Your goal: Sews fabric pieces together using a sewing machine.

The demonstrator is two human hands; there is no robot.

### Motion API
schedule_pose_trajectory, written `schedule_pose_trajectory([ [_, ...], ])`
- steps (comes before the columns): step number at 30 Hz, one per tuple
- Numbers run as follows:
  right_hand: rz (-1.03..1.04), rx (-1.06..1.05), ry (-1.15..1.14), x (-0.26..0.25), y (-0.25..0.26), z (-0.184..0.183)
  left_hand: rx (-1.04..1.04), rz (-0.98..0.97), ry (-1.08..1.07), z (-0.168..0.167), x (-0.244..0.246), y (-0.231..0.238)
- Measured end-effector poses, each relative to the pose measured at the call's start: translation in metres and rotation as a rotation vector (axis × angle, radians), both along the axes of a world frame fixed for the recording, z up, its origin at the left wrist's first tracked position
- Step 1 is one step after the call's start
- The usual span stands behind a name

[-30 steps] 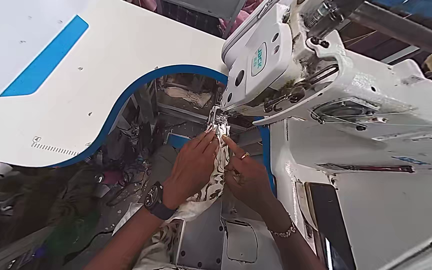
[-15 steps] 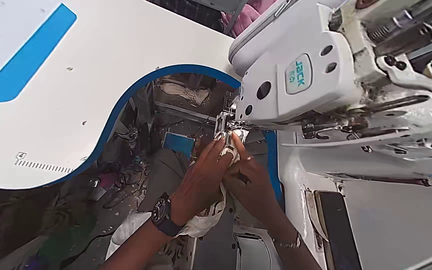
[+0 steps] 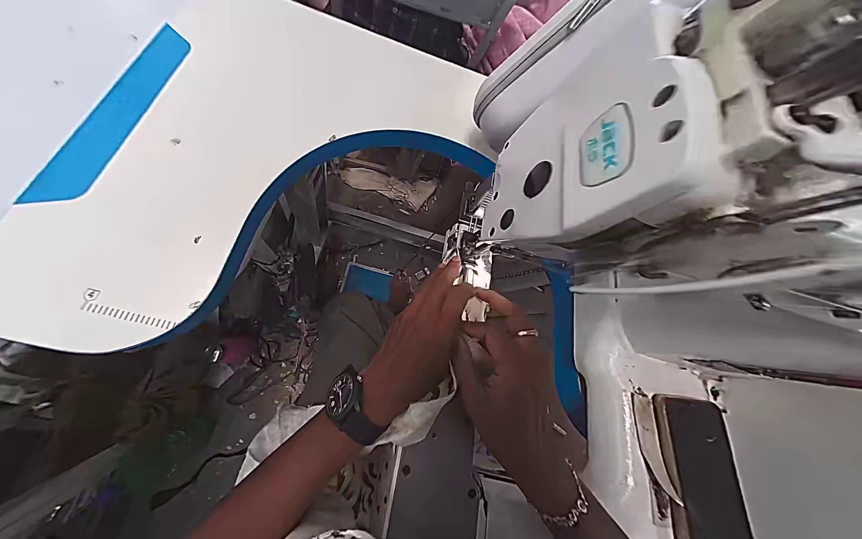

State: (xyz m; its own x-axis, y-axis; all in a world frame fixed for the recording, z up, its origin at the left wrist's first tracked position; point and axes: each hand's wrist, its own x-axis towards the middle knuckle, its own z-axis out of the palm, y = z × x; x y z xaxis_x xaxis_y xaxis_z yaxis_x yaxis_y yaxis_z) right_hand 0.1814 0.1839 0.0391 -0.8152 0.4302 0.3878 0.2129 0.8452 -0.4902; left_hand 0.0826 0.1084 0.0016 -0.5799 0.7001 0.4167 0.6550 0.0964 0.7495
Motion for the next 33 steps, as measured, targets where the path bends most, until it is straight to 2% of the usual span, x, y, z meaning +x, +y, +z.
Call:
schedule_pose_trajectory([
  [4,-0.1,0.275,0.002,0.002,-0.008,0.012,0.07,0.081,-0.065,0.0,-0.004,0.003],
  [6,-0.132,0.276,-0.165,0.035,-0.007,0.024,-0.038,0.048,-0.266,0.02,0.007,-0.027],
  [8,-0.136,0.035,-0.512,0.074,0.002,0.025,-0.248,-0.141,-0.51,0.041,0.02,-0.067],
  [10,-0.044,-0.345,-0.838,0.1,0.034,0.012,-0.31,-0.166,-0.468,0.046,0.04,-0.09],
  [11,0.07,-0.453,-0.803,0.114,0.048,0.004,-0.251,-0.111,-0.369,0.041,0.051,-0.094],
  [12,0.2,-0.454,-0.681,0.123,0.052,0.007,-0.161,-0.046,-0.259,0.032,0.062,-0.094],
  [13,0.301,-0.318,-0.552,0.123,0.044,0.021,-0.073,0.006,-0.161,0.024,0.067,-0.092],
  [14,0.375,-0.076,-0.441,0.117,0.025,0.044,-0.004,0.037,-0.085,0.019,0.068,-0.089],
  [16,0.426,0.373,-0.362,0.103,-0.029,0.081,0.084,0.077,0.017,0.008,0.067,-0.081],
  [17,0.441,0.458,-0.378,0.102,-0.051,0.081,0.1,0.09,0.037,0.003,0.07,-0.076],
  [18,0.47,0.448,-0.425,0.105,-0.067,0.072,0.099,0.104,0.038,0.002,0.075,-0.073],
  [20,0.448,0.3,-0.551,0.102,-0.069,0.053,0.073,0.13,-0.003,0.009,0.069,-0.064],
  [21,0.393,0.242,-0.598,0.098,-0.063,0.054,0.028,0.113,-0.046,0.014,0.063,-0.067],
  [23,0.323,0.279,-0.641,0.092,-0.062,0.08,-0.052,0.027,-0.111,0.022,0.065,-0.087],
  [25,0.335,0.362,-0.667,0.086,-0.065,0.102,0.025,-0.051,-0.118,0.018,0.072,-0.097],
  [26,0.352,0.356,-0.698,0.082,-0.064,0.1,0.102,-0.055,-0.134,0.015,0.069,-0.096],
  [29,0.285,0.192,-0.893,0.07,-0.058,0.092,0.279,-0.006,-0.07,0.005,0.05,-0.074],
  [31,0.271,0.266,-0.826,0.072,-0.057,0.098,0.299,0.052,-0.009,-0.001,0.054,-0.057],
  [33,0.292,0.339,-0.749,0.076,-0.056,0.101,0.219,0.124,-0.014,0.004,0.061,-0.048],
])
